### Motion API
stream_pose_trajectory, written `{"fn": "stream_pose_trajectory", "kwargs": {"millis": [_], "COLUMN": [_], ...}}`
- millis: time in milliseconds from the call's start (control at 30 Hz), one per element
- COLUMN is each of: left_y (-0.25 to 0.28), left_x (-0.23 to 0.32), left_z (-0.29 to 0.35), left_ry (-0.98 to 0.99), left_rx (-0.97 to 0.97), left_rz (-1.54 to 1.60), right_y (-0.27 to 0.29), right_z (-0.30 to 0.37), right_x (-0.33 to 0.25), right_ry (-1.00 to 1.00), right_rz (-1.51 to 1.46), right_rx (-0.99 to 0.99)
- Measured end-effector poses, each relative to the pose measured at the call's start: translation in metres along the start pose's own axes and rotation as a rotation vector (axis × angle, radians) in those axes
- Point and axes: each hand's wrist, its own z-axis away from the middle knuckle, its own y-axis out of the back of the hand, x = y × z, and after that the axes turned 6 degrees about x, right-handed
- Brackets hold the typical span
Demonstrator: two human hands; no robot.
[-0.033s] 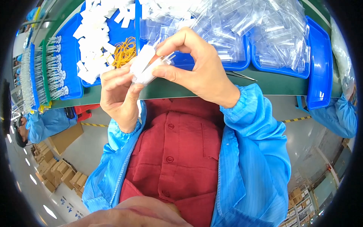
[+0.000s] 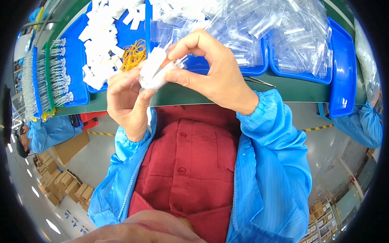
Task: The person organizes trays on a table, inserts plastic pins into white components by hand, bundles the assembled pieces together, secures the bundle with a rubber band, and aligns the pins with tweezers.
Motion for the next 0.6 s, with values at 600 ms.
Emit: {"fn": "stream_pose_trajectory", "kwargs": {"millis": [600], "left_y": [0.011], "left_x": [-0.003], "left_z": [-0.015], "left_ry": [0.140], "left_rx": [0.025], "left_rz": [-0.104], "right_y": [0.028], "right_z": [-0.018], "right_x": [-0.032], "right_ry": [0.285], "right_rz": [0.633], "right_rx": [0.076]}}
